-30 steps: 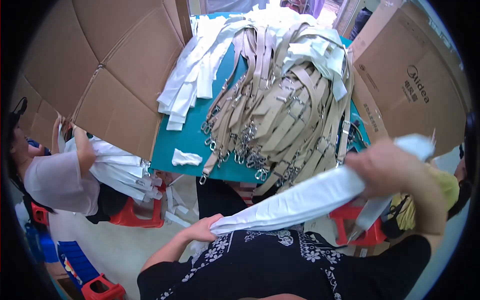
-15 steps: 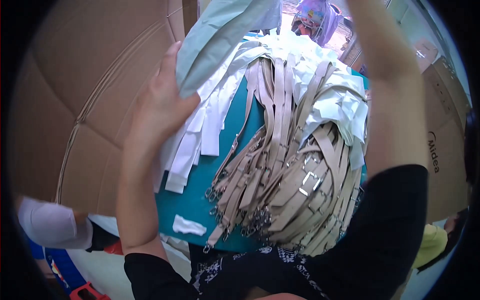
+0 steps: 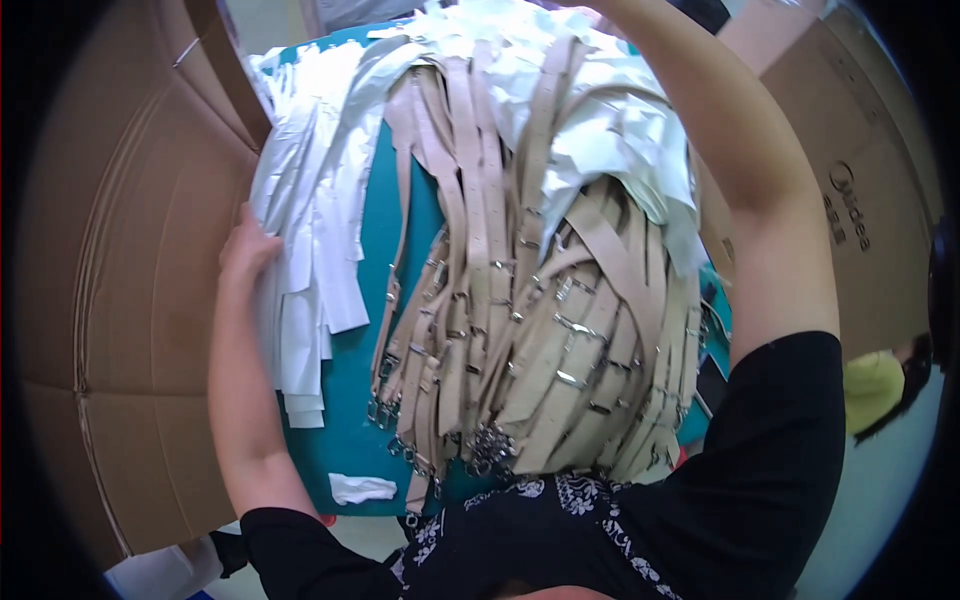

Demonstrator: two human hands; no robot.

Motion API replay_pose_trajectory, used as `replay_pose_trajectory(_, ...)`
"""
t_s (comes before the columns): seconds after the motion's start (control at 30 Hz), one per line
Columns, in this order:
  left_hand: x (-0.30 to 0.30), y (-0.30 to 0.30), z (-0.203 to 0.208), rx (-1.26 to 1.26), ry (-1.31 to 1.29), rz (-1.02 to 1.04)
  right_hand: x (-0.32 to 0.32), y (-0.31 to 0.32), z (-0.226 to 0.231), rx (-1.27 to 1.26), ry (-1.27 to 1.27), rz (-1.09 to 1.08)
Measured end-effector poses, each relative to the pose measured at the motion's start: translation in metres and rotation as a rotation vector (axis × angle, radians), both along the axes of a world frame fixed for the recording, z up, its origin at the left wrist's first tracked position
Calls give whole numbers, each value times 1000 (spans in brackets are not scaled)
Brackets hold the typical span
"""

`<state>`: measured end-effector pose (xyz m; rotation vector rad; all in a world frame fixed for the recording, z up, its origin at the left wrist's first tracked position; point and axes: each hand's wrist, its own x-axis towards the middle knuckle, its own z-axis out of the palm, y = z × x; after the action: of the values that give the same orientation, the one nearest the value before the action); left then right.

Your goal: The person is wrapping individual webbing belts in white tissue paper and organizing them on a workbench.

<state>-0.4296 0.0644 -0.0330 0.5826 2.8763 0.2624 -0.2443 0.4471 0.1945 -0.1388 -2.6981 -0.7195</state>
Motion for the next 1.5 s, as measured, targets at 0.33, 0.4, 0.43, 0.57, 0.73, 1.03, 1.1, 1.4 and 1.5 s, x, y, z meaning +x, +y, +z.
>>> replay_pose_trajectory(0.33,90,18,23,311,510,-418,283,-57,-52,-354,101,-194)
replay_pose_trajectory(0.4,165,48,52,639,147,-508,328,-61,-78,-604,111,-340)
replay_pose_trajectory(0.43,191,50,59,747,-1,-549,344,-63,-92,-672,111,-355)
replay_pose_trajectory(0.57,279,51,80,789,-51,-776,417,-33,-140,-795,119,-631)
replay_pose_trajectory(0.73,335,75,77,701,103,-957,448,16,-207,-1045,215,-632)
replay_pose_trajectory(1.03,327,150,106,633,30,-818,239,10,-171,-858,120,-532)
replay_pose_trajectory(1.1,331,158,112,673,23,-809,210,-13,-168,-882,59,-666)
replay_pose_trajectory(1.4,295,127,93,803,1,-783,140,95,-197,-952,192,-724)
replay_pose_trajectory(1.5,275,110,78,843,-68,-701,142,92,-164,-779,262,-587)
